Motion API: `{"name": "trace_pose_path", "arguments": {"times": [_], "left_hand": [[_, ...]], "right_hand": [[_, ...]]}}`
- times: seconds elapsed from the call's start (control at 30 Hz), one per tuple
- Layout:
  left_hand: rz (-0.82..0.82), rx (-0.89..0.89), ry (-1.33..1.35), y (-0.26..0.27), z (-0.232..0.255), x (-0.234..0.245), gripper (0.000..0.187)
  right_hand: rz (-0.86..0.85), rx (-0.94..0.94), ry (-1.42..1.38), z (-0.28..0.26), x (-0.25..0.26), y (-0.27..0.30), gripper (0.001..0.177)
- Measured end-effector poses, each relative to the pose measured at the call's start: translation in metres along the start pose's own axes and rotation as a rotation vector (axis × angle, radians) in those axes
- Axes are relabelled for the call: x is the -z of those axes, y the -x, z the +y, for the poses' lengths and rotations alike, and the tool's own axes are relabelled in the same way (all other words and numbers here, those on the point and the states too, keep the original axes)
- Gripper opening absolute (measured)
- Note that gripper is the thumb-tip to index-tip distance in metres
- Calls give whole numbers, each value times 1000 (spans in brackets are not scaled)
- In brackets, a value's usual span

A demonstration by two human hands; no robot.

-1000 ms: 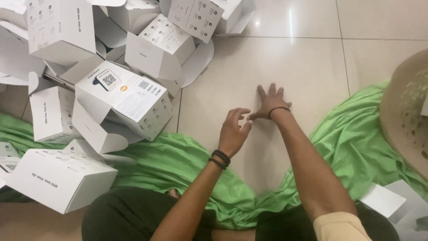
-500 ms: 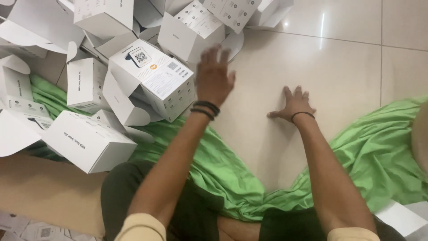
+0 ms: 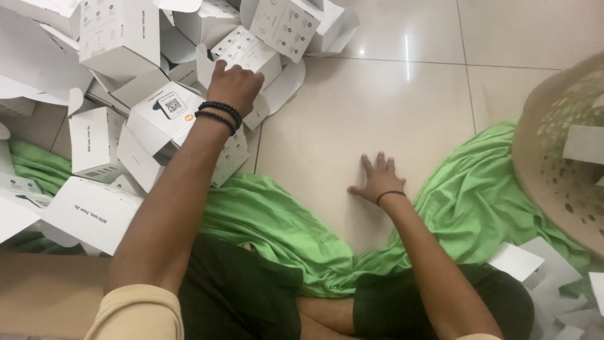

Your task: The person packages small electronic devices and user manuals into white boxes.

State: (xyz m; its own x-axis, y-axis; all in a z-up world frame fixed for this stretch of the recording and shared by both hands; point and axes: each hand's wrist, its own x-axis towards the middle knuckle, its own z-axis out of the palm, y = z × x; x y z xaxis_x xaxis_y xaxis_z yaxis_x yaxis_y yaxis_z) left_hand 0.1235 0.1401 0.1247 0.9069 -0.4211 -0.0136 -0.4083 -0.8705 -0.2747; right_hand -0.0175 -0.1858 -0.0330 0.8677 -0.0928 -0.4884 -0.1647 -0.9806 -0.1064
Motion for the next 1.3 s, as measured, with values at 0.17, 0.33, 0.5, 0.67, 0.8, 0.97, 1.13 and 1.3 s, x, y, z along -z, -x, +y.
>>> {"name": "trace_pose_path", "arguments": {"times": [0.17,0.33,0.5,0.67,0.8,0.97,1.13,1.3], "left_hand": [[468,-197,40,12,32,45,28],[769,-373,146,37,75,91,20],[897,-576,399,62,98,87,10],[891,-402,484,78,95,48,11],[674,-74,551,80,92,-6,20],[606,8,457,86,100,-21,59],[559,28,604,85,126,-33,62],[365,-144,645,98,153,-46,39]], "right_hand": [[-29,97,12,20,-17,36,109],[88,221,-413,107,-50,29,101],[647,-3,-1228,159,-18,63,64],[844,160,-975,127,-6,78,50],[860,284,-448,84,-4,89,52],[641,224,-319,62,-17,92,48],[399,108,-245,40,-7,112,49],[307,13,-188,42,-13,119,43]]}}
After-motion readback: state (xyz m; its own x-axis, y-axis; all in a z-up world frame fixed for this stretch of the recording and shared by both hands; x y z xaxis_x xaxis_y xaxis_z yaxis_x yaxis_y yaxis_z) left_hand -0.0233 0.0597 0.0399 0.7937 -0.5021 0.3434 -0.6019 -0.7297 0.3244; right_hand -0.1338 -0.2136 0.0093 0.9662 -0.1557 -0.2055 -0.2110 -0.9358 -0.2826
